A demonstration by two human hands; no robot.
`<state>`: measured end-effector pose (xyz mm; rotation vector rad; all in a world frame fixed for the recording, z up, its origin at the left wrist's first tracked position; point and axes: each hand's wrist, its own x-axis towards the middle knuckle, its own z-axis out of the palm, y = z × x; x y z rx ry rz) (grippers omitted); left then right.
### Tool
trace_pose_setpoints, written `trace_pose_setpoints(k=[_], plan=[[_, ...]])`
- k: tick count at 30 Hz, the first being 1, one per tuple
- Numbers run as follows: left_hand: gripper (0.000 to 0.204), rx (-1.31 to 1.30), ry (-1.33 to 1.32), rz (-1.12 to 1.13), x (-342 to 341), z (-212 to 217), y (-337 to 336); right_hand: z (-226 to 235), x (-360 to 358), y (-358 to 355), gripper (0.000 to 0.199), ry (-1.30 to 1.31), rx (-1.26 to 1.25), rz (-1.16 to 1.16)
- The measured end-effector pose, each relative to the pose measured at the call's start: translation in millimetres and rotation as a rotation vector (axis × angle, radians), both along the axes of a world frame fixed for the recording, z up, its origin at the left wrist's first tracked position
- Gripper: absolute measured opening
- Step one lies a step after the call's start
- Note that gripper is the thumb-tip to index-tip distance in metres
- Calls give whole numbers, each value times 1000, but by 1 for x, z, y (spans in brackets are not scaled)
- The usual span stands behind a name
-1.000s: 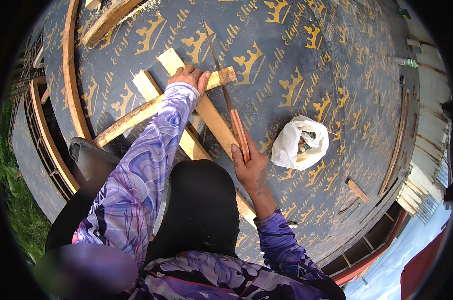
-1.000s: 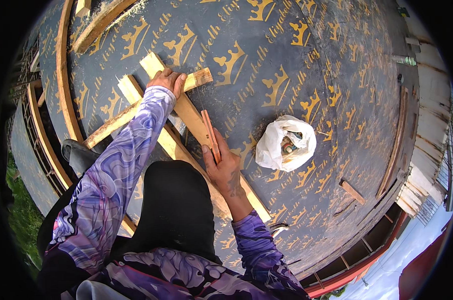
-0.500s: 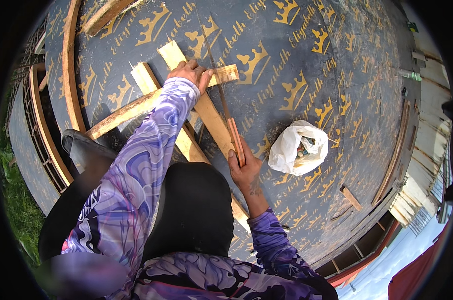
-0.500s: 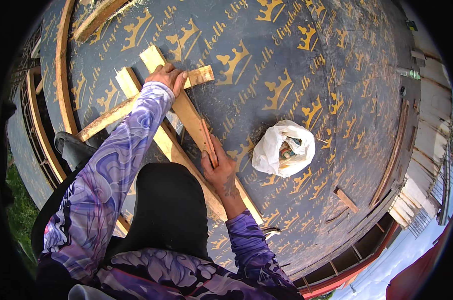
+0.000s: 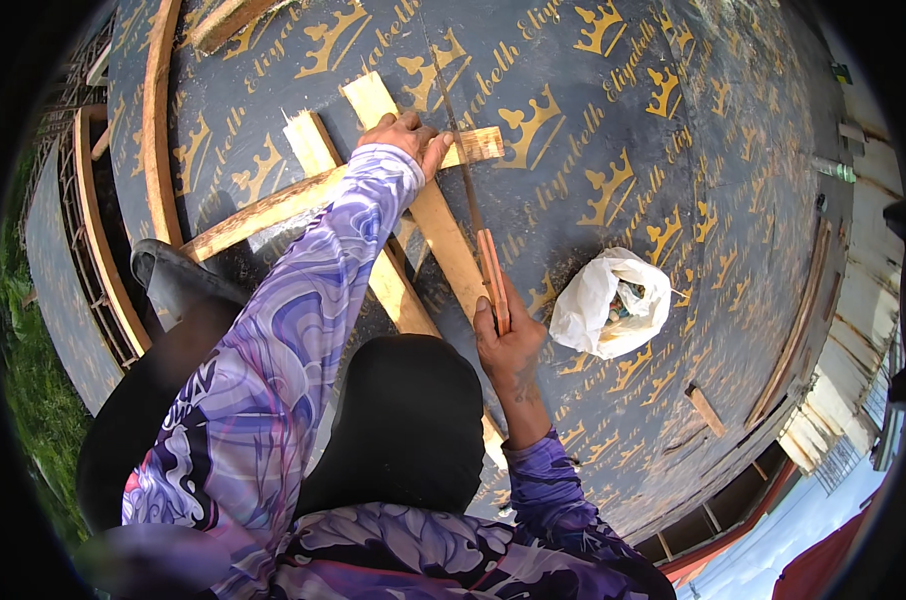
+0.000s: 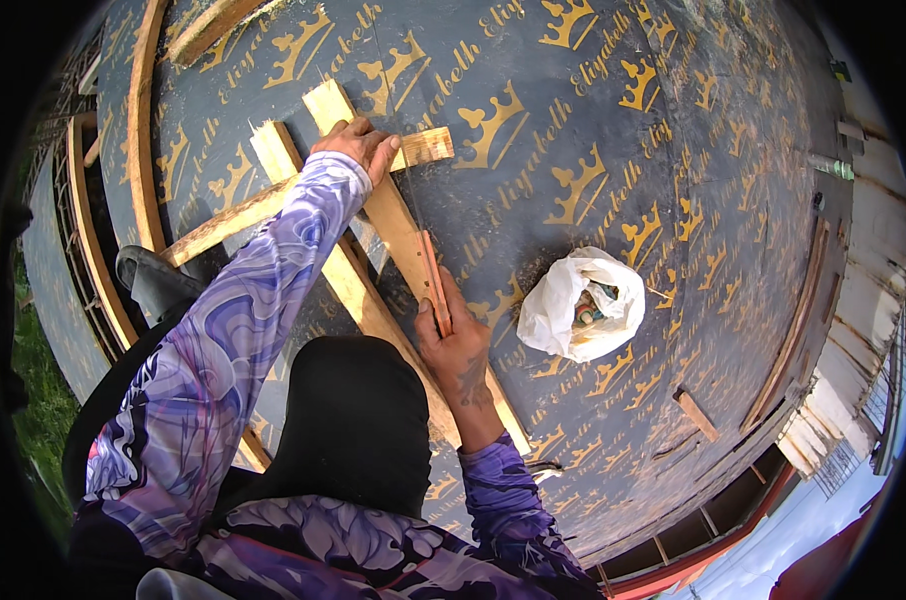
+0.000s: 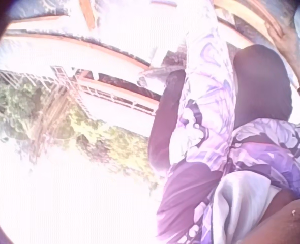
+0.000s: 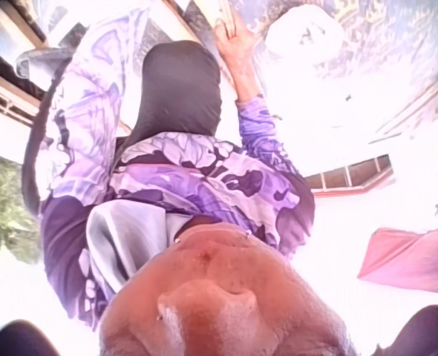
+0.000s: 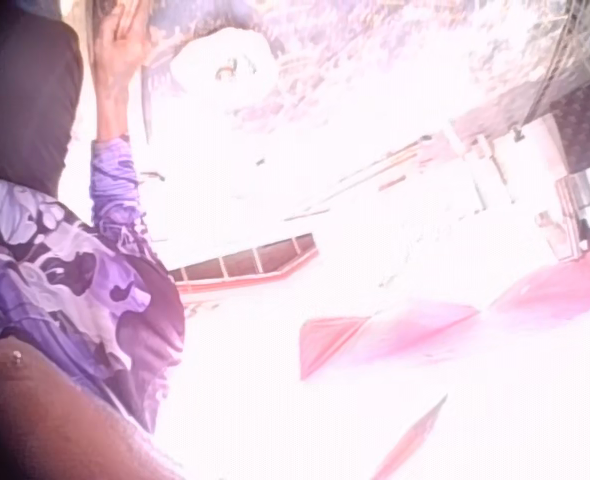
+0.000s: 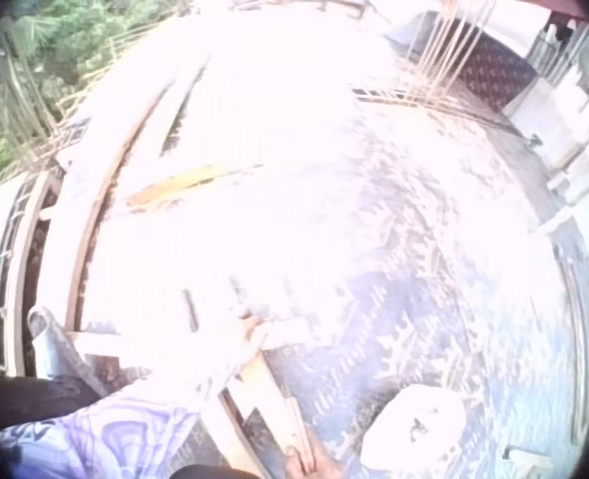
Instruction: The person assembles a small wooden frame on a roof surface. They mark the wood with a pencil, cut it with a hand saw, and then nail the pieces together using a hammer and nails from a plastic bag.
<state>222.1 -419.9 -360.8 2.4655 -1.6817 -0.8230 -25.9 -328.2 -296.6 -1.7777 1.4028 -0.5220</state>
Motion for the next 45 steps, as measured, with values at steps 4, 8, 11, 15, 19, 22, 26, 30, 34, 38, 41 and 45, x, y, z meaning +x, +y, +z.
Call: trace_pose_setpoints(k=[4, 8, 11, 15, 19, 22, 26, 30, 34, 38, 41, 45], plan=[[51, 5, -10, -18, 1, -6, -1, 1, 0, -2, 45, 20, 26, -11], [49, -76, -22, 8, 0, -11, 2, 1, 1, -3, 44, 16, 3, -13], [48, -73, -35, 14, -2, -12, 1, 15, 5, -7, 45, 56, 57, -14], [50, -19, 4, 0, 0, -7, -2, 33, -7, 6, 44, 94, 51, 11], [48, -10, 14, 11, 1, -6, 1, 54, -19, 20, 44, 124, 151, -9], [47, -54, 17, 6, -1, -6, 1, 56, -14, 22, 44, 123, 159, -22], [47, -100, -17, 8, 1, -7, 1, 60, -20, 23, 44, 190, 200, 6], [47, -84, -16, 3, -3, -12, 3, 85, -36, 35, 43, 201, 186, -2], [47, -105, -3, -4, 2, -9, -2, 86, -33, 31, 42, 241, 267, -15], [48, -138, -25, 3, -1, -14, 5, 95, -65, 62, 43, 209, 161, 14], [46, -152, 1, 38, 5, -14, 6, 112, -65, 61, 44, 176, 164, -35], [46, -118, 26, 63, 0, -16, 1, 87, -29, 12, 43, 189, 101, -58]])
